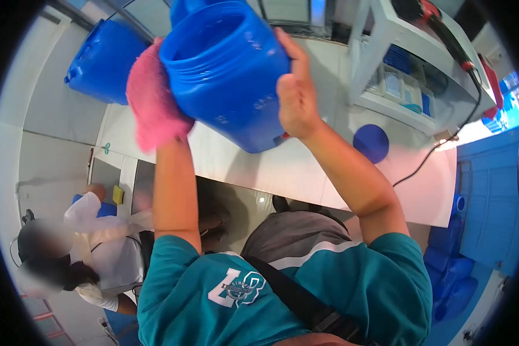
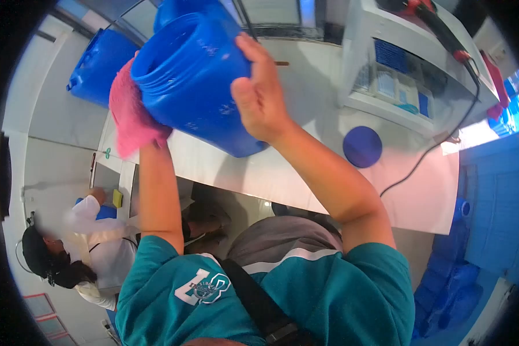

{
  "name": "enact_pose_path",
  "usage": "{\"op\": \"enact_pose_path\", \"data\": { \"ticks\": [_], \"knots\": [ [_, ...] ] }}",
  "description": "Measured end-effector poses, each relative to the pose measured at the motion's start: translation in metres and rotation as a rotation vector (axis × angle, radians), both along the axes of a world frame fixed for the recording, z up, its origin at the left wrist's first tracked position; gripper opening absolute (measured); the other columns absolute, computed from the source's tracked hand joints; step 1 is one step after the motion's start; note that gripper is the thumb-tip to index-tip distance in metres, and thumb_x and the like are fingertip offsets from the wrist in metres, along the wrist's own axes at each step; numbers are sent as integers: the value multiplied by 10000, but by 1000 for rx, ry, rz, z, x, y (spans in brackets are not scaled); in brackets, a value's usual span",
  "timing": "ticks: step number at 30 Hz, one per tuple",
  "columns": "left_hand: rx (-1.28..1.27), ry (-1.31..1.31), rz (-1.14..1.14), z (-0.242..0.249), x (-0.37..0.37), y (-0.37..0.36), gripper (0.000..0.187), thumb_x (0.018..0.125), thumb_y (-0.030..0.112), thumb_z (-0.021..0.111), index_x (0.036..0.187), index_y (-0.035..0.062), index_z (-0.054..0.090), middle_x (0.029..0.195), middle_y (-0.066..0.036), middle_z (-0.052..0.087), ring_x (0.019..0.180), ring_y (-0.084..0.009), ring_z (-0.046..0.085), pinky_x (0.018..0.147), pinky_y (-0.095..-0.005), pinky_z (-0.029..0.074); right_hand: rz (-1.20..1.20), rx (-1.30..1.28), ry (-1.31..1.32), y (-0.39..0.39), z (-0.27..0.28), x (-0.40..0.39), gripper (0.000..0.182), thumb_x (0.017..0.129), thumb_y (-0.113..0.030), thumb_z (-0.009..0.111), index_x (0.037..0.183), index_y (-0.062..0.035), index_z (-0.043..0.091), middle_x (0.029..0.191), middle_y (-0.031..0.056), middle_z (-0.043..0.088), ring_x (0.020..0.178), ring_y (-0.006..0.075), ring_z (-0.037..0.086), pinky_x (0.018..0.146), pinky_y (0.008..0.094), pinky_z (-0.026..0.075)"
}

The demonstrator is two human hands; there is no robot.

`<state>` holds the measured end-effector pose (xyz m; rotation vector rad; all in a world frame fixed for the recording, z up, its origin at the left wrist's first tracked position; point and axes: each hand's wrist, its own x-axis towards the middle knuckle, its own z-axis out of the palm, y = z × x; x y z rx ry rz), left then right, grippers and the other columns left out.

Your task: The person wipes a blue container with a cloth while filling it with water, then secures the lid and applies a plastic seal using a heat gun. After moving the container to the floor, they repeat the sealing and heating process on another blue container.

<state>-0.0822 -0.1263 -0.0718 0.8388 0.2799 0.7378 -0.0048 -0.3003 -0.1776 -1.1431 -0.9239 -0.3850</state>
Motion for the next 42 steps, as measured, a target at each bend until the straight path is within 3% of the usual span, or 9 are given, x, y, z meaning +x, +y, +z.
{"op": "enact_pose_path", "data": {
  "ticks": [5,10,17,18,22,26,33,37,42],
  "knots": [
    [-157,150,-131,-109,16,34,361,1029,313,552,1215,20,649,1179,-132,693,994,-275,690,811,-351,539,-49,-226,66,-53,10,-21,661,980,-406,618,1485,-40,398,1548,279,347,1414,431,372,1179,498,285],
    [227,435,212,-175,-21,-23,409,1025,374,496,1227,35,601,1162,-136,679,925,-303,685,737,-377,547,-561,-1057,156,-166,-38,-17,724,874,-447,719,1451,-99,455,1574,296,278,1394,520,339,1164,578,275],
    [541,774,-352,-262,-121,-98,321,987,358,530,1107,73,618,1037,-63,642,910,-216,609,774,-360,513,-671,-1830,468,-238,-100,-12,998,659,-540,837,1397,6,445,1573,292,284,1447,455,299,1122,575,316],
    [-100,616,-385,-240,-119,-142,306,950,353,607,1102,88,616,1032,-43,637,939,-204,596,811,-372,499,-604,-1812,529,-239,-109,-8,1036,643,-496,844,1443,-11,400,1568,285,284,1445,454,293,1116,555,338],
    [-142,534,-403,-224,-75,-199,483,789,292,796,1186,94,603,1056,-27,637,986,-205,584,849,-396,469,-677,-1604,509,-250,-98,-21,954,647,-396,867,1396,-4,424,1528,294,321,1387,464,347,1104,542,364],
    [1255,340,-583,-167,-19,-219,480,753,110,795,1162,60,548,1016,-25,565,907,-159,525,808,-330,450,-562,-914,363,-282,-25,-65,690,675,-323,876,1149,-26,472,1489,341,359,1404,471,359,1136,506,334],
    [712,-523,-376,-10,52,-314,320,904,170,739,1109,25,541,886,-73,626,857,-197,637,796,-338,538,-146,98,387,-350,18,-121,787,649,-352,894,1214,-69,425,1457,261,393,1282,296,451,1030,386,384],
    [1584,-852,247,95,141,-391,471,841,230,740,1235,18,594,1108,-208,653,1062,-375,628,918,-446,500,-317,311,433,-368,17,-144,803,677,-379,892,1236,-64,408,1259,142,517,1057,191,553,842,301,472],
    [2020,-647,-389,110,205,-440,374,882,256,655,1172,20,630,1099,-227,644,1076,-411,599,960,-488,474,-519,331,490,-377,10,-154,782,702,-388,892,1231,-62,417,1315,170,501,1125,238,569,885,331,490]
  ]
}}
